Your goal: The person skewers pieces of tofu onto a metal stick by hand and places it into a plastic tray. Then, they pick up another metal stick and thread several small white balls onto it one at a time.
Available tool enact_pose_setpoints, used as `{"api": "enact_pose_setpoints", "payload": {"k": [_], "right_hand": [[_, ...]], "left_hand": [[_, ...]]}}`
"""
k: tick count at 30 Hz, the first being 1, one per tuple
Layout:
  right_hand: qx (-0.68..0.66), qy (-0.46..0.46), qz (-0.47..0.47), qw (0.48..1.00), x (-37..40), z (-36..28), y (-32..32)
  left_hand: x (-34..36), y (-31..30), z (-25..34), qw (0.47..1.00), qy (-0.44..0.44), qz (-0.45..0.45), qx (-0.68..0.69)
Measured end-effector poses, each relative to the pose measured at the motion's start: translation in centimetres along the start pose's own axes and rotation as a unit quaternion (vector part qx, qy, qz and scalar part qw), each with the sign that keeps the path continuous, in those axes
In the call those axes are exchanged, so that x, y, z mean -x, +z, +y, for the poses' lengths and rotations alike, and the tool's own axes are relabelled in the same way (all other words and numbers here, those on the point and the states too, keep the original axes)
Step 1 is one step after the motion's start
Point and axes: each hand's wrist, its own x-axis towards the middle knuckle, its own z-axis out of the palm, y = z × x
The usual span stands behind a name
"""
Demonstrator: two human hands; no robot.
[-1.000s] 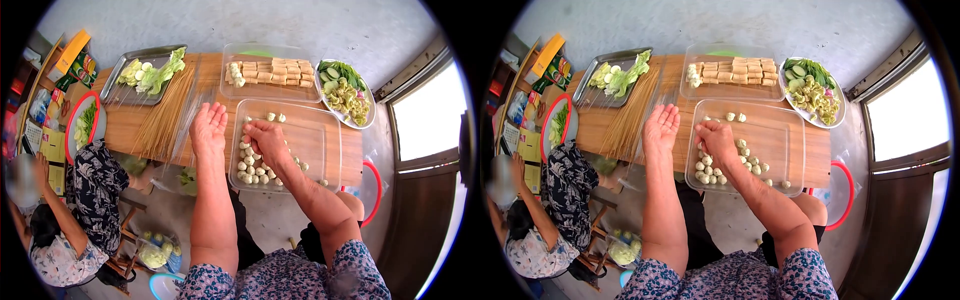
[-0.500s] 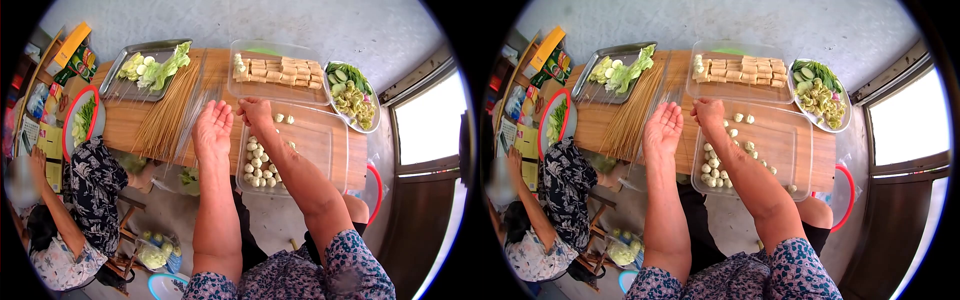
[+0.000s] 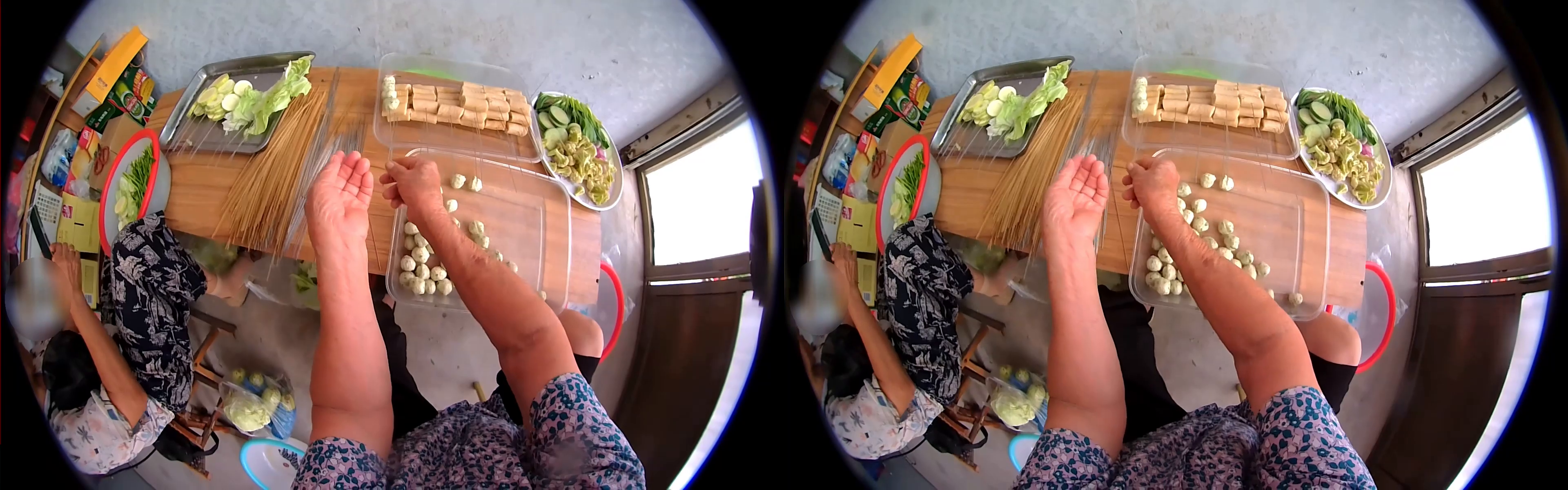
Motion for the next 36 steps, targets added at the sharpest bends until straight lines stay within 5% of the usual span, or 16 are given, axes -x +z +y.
{"api": "enact_pose_setpoints", "payload": {"k": [11,13,14,16,20,22,24,27,36], "right_hand": [[0.195,-0.104,-0.087,0.971,11.0,-0.6,-8.6],[0.230,-0.085,-0.096,0.965,12.8,-0.8,-12.0],[0.237,-0.070,-0.094,0.964,13.6,-0.7,-13.6],[0.209,-0.053,-0.091,0.972,14.0,-0.2,-15.6],[0.155,-0.027,-0.067,0.985,13.6,0.4,-17.0],[0.143,-0.030,-0.066,0.987,13.5,0.2,-17.0],[0.132,-0.034,-0.064,0.989,13.4,0.1,-16.9],[0.129,-0.039,-0.064,0.989,13.4,-0.2,-16.9],[0.126,-0.036,-0.075,0.988,13.6,-0.4,-16.6]], "left_hand": [[-3.6,-5.7,1.7,0.981,0.094,0.051,-0.164],[-4.8,-8.2,1.4,0.913,0.147,0.040,-0.377],[-5.0,-9.3,1.3,0.911,0.154,0.044,-0.380],[-6.3,-11.6,0.6,0.723,0.173,0.008,-0.668],[-6.1,-11.7,-1.1,0.550,0.243,0.042,-0.798],[-6.3,-11.5,-1.7,0.545,0.204,0.059,-0.811],[-6.0,-11.0,-2.5,0.443,0.211,0.093,-0.866],[-5.1,-9.3,-2.5,0.457,0.137,0.104,-0.873],[-4.9,-8.8,-2.4,0.453,0.136,0.134,-0.871]]}}
